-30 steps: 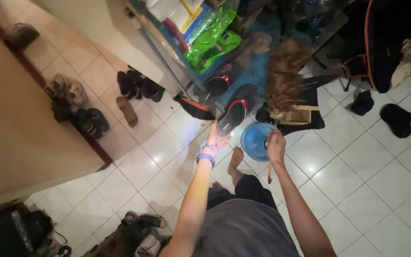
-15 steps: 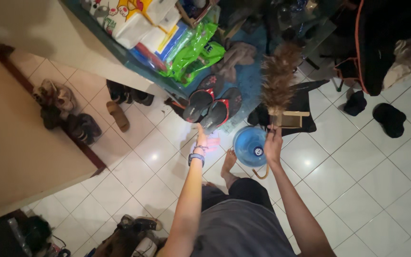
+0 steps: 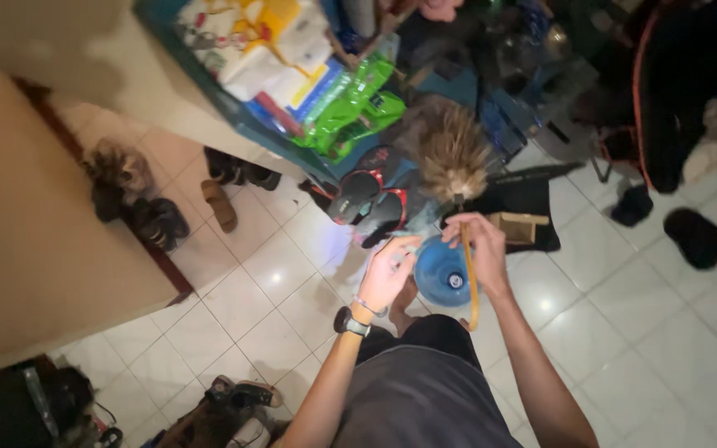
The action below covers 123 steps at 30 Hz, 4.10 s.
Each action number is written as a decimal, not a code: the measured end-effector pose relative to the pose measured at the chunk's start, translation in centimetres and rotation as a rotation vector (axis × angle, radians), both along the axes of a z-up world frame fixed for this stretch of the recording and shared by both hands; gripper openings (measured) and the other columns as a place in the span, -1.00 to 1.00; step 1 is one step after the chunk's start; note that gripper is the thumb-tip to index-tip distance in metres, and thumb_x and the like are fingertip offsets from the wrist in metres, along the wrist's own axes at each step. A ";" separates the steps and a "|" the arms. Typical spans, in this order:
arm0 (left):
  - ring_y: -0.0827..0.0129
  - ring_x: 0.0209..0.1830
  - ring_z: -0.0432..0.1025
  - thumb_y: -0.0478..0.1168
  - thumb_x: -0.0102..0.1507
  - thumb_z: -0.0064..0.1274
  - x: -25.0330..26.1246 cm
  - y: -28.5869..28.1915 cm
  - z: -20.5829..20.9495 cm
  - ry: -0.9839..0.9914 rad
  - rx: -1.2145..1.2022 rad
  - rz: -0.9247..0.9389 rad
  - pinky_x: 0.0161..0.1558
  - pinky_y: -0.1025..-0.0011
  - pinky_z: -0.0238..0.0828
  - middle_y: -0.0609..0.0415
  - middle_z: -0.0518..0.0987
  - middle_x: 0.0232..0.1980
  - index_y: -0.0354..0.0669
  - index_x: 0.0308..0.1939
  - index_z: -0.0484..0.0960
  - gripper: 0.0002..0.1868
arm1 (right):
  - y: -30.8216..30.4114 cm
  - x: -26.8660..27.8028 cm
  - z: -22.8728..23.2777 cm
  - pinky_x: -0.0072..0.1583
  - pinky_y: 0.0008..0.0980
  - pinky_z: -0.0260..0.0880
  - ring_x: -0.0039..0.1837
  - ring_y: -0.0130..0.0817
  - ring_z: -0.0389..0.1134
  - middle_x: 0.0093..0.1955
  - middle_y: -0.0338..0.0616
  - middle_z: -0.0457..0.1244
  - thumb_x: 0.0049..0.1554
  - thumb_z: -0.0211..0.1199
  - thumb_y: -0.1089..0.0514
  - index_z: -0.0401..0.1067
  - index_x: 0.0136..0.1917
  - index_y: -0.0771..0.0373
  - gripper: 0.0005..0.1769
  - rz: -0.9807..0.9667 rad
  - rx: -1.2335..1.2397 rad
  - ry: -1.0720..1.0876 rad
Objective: The person cleans multiple pairs of shoes using a brush and a cloth. They wipe the soles and uppers of flip-flops, sandals, and sneakers, then place the cleaned items on a nearby shelf.
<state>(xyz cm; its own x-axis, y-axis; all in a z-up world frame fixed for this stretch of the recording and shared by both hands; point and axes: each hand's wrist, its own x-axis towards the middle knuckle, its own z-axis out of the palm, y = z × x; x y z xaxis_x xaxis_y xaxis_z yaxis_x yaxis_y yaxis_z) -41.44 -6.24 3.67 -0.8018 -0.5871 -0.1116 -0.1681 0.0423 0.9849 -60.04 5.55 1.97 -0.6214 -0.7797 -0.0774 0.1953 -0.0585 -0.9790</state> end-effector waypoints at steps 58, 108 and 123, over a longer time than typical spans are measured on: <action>-0.05 0.32 0.39 0.60 0.19 -0.42 6.1 -12.5 -25.6 -0.182 1.090 0.712 0.23 -0.04 0.37 -0.25 0.33 0.47 -0.09 0.53 0.16 0.08 | -11.5 -13.1 -16.8 0.58 -0.06 0.07 0.60 0.02 0.10 0.57 0.10 0.08 0.22 0.25 0.18 0.11 0.60 0.27 -0.26 -0.171 0.138 0.198; 0.35 0.19 0.48 -0.44 0.16 0.26 0.6 -3.7 8.9 0.372 -0.151 0.171 0.28 0.35 0.42 -0.03 0.58 0.16 -0.39 0.22 0.50 -0.46 | -6.0 5.2 20.6 0.18 -0.12 0.41 0.19 0.14 0.35 0.14 0.11 0.25 -0.13 0.27 0.41 0.43 0.15 0.29 -0.48 0.128 -0.101 1.165; 0.35 0.24 0.42 -0.31 0.08 0.42 8.1 -2.5 12.1 0.317 -0.110 0.290 0.27 0.38 0.37 -0.03 0.53 0.28 -0.34 0.41 0.35 -0.14 | -9.6 9.3 21.4 0.04 -0.03 0.43 0.07 0.24 0.36 0.17 0.12 0.19 0.04 0.34 0.31 0.36 0.23 0.29 -0.52 0.054 -0.060 1.182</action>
